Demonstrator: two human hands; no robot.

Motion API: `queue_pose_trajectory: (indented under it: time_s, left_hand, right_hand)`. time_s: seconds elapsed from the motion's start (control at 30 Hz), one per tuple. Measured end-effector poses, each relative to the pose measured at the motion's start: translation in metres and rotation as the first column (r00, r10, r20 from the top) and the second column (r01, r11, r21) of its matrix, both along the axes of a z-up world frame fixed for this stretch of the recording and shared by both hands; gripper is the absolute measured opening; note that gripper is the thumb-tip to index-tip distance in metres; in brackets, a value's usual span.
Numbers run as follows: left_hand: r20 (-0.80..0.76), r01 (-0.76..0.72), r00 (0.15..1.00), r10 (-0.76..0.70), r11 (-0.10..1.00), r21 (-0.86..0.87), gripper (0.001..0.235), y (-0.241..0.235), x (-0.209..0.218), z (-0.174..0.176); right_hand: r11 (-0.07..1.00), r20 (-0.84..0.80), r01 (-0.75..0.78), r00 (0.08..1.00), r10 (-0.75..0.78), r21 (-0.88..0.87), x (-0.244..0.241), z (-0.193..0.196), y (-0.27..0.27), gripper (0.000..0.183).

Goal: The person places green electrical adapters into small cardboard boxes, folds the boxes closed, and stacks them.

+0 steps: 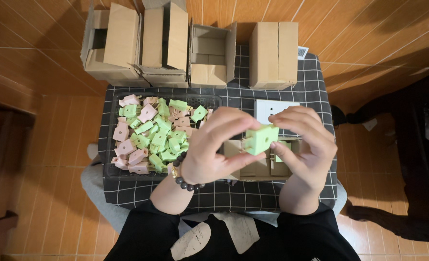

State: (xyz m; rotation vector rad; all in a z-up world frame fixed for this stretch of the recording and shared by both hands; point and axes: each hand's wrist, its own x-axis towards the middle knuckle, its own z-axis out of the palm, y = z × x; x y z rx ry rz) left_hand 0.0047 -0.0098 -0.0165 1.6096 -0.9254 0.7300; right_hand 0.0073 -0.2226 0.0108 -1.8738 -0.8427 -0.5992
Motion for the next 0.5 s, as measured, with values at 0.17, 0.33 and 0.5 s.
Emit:
queue_pose_trajectory:
  time_s: [0.17, 0.33, 0.5]
  left_hand:
    - [0.02, 0.027, 0.999, -0.027, 1.0, 0.012, 0.067, -0.001, -0.004, 0.005]
    - [-0.026, -0.029, 0.999, 0.03, 0.999, 0.034, 0.068, 0.002, -0.003, 0.003]
    - [-0.202, -0.057, 0.977, 0.07, 0.996, 0.069, 0.062, 0.009, -0.007, 0.021]
  right_hand:
    - [1.0, 0.016, 0.024, 1.0, -0.024, 0.007, 0.001, -0.003, -0.001, 0.024]
    - [0.994, 0.017, 0.054, 0.998, -0.056, 0.1, -0.002, -0.005, -0.003, 0.024]
    - [0.993, -0.008, -0.019, 1.0, 0.02, 0.115, -0.004, -0.004, -0.001, 0.03]
